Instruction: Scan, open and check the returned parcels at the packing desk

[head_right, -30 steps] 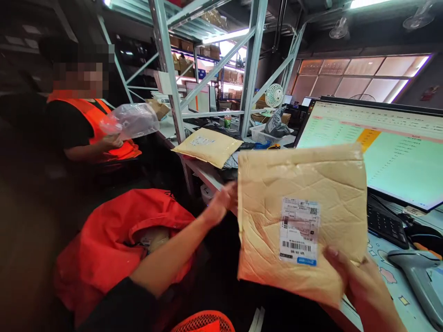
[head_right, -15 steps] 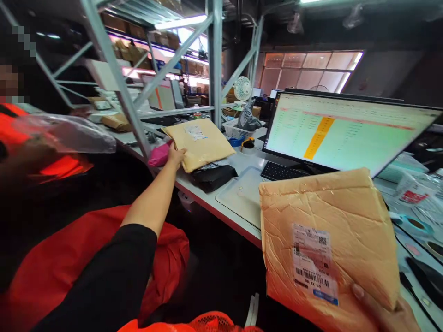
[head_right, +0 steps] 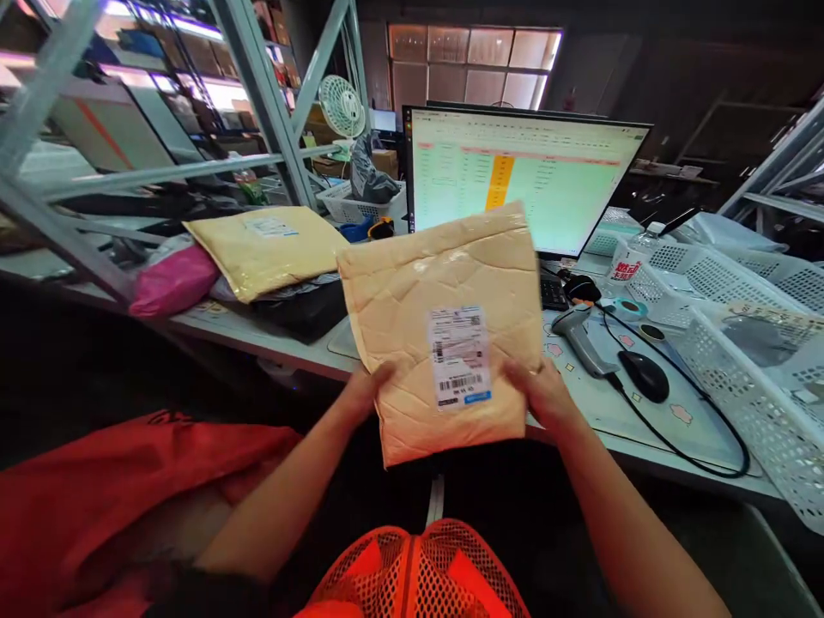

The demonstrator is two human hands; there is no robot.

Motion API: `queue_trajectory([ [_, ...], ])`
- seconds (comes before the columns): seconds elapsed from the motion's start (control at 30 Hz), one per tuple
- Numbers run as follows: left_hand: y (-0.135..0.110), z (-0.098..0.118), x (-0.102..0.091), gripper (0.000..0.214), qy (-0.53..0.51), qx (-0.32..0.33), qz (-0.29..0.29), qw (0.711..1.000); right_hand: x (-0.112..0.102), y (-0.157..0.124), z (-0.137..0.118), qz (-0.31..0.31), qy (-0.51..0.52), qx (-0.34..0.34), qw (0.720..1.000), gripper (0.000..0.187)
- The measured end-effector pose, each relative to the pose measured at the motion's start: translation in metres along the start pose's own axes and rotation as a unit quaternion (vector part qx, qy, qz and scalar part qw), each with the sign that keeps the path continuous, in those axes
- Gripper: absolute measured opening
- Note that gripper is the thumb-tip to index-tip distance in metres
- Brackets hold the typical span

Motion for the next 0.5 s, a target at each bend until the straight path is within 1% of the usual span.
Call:
queue_trajectory([
  [0.03, -0.007, -0.009, 0.015, 0.097, -0.033, -0.039, 0.005, 0.999, -0.011, 0.012, -0.005, 0.032, -0.070, -0.008, 0.997, 0.069],
  [0.07, -0.009, -0.016, 0.022, 0.089, -0.050, -0.068, 0.031, 0.996, -0.028, 0.023, -0.012, 0.085, -0.149, -0.020, 0.985, 0.064],
  [0.1, -0.007, -0.021, 0.023, 0.081, -0.059, -0.085, 0.064, 0.993, -0.052, 0.033, -0.018, 0.158, -0.222, -0.031, 0.962, 0.060],
  [0.13, -0.002, -0.025, 0.020, 0.075, -0.063, -0.091, 0.096, 0.989, -0.079, 0.042, -0.024, 0.238, -0.276, -0.040, 0.930, 0.057],
  [0.17, 0.004, -0.029, 0.014, 0.070, -0.062, -0.089, 0.127, 0.986, -0.105, 0.049, -0.028, 0.308, -0.333, -0.045, 0.890, 0.053],
  [0.2, 0.010, -0.032, 0.008, 0.067, -0.056, -0.082, 0.152, 0.983, -0.129, 0.056, -0.029, 0.349, -0.383, -0.028, 0.855, 0.051],
  [0.23, 0.015, -0.036, 0.003, 0.064, -0.046, -0.074, 0.166, 0.982, -0.150, 0.064, -0.026, 0.364, -0.429, 0.003, 0.827, 0.052],
  [0.27, 0.018, -0.039, 0.001, 0.062, -0.035, -0.065, 0.175, 0.982, -0.165, 0.070, -0.019, 0.361, -0.471, 0.044, 0.803, 0.056],
  [0.3, 0.019, -0.044, 0.000, 0.060, -0.022, -0.057, 0.181, 0.982, -0.174, 0.076, -0.011, 0.342, -0.505, 0.088, 0.788, 0.062],
  [0.33, 0.019, -0.047, 0.001, 0.059, -0.011, -0.050, 0.185, 0.982, -0.177, 0.081, -0.001, 0.318, -0.530, 0.128, 0.776, 0.069],
  [0.37, 0.018, -0.051, 0.003, 0.057, -0.003, -0.044, 0.186, 0.982, -0.176, 0.085, 0.008, 0.297, -0.547, 0.159, 0.766, 0.073],
  [0.43, 0.015, -0.055, 0.008, 0.055, 0.009, -0.036, 0.184, 0.982, -0.165, 0.091, 0.020, 0.282, -0.560, 0.190, 0.755, 0.073],
  [0.5, 0.011, -0.056, 0.010, 0.053, 0.026, -0.037, 0.185, 0.982, -0.153, 0.095, 0.021, 0.294, -0.549, 0.189, 0.759, 0.067],
])
Point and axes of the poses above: each hand's wrist, its own y-axis towards the middle knuckle, its own x-axis out of the palm, z = x × y, the point moved 4 cm from there along y, towards the middle knuckle, and after that the axes turned 14 degrees about x, right-handed, at the moved point
